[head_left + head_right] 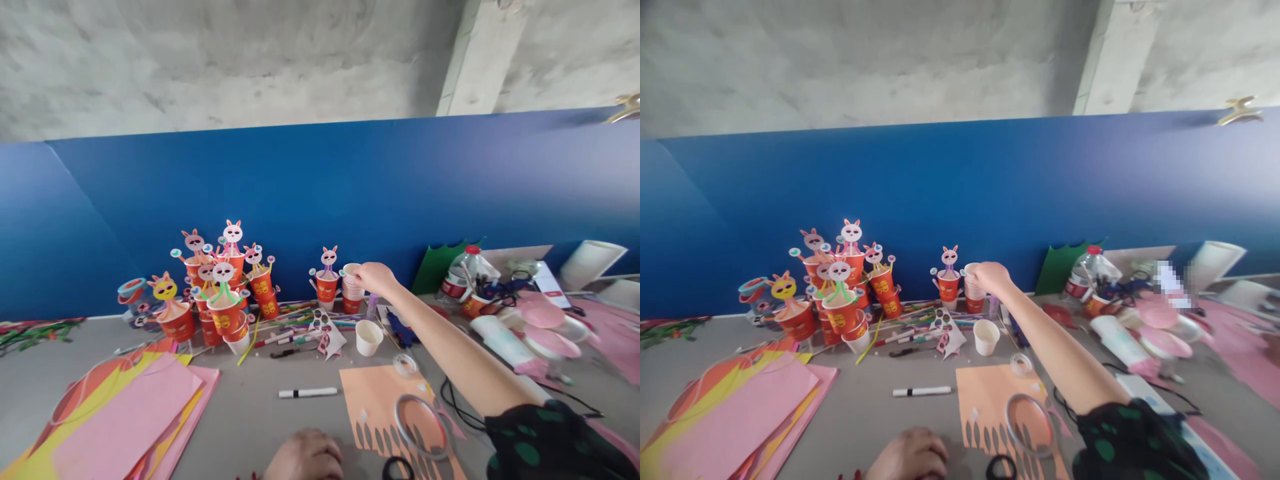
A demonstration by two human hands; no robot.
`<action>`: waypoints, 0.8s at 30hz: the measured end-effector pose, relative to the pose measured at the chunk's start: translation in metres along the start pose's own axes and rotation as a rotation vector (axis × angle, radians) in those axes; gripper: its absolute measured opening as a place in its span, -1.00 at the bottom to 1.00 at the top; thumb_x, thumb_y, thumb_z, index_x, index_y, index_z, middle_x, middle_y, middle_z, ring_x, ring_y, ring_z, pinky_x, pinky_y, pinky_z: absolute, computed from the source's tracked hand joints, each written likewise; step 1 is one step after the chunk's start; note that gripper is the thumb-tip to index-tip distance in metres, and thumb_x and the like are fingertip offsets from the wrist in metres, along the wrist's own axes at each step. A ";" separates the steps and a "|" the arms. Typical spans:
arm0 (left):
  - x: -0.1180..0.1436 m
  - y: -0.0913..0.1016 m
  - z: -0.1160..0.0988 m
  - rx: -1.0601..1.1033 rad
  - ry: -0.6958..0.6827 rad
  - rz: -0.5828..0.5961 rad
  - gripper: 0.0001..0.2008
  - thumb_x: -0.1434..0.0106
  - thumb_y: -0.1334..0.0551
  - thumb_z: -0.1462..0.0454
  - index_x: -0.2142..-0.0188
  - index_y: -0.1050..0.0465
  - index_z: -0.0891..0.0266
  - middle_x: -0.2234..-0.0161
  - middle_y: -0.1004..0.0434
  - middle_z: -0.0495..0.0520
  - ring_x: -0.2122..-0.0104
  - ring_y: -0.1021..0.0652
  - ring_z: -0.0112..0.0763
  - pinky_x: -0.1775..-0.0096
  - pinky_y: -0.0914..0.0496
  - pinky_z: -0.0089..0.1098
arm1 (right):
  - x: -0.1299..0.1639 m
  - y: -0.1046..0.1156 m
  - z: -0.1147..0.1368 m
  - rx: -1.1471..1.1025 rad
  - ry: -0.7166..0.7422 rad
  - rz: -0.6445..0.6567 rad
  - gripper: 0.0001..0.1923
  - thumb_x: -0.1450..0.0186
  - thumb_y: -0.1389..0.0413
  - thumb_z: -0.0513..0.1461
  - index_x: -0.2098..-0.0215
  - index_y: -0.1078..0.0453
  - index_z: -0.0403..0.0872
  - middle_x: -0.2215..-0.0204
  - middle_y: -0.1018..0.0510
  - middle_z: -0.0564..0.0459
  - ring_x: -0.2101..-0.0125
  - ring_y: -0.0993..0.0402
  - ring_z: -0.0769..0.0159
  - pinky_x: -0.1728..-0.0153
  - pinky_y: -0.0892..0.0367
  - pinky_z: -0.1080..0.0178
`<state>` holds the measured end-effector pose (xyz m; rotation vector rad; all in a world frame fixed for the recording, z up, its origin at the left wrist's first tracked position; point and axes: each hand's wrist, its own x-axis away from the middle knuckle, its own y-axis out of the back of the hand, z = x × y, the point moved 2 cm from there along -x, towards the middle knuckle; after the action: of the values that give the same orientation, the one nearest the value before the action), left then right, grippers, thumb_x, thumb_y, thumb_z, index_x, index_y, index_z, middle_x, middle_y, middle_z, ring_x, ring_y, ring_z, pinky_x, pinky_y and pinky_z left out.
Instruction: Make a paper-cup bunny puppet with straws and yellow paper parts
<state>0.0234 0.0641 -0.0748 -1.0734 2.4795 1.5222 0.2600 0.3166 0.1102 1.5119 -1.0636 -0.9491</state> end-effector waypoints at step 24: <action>0.008 0.011 0.004 0.266 0.190 -0.264 -0.57 -0.29 -0.16 0.24 -0.15 -0.25 -0.02 -0.14 -0.38 0.21 0.12 -0.57 -0.25 0.17 -0.50 -0.33 | 0.112 0.054 0.033 -0.340 -0.006 -0.734 -0.63 -0.45 0.12 -0.12 0.25 -0.47 -0.09 0.36 -0.56 -0.11 0.30 -0.45 0.15 0.26 -0.24 0.20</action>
<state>0.0099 0.0658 -0.0709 -1.4785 2.4391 1.0295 0.2542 0.1952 0.1525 1.6209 -0.2943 -1.5430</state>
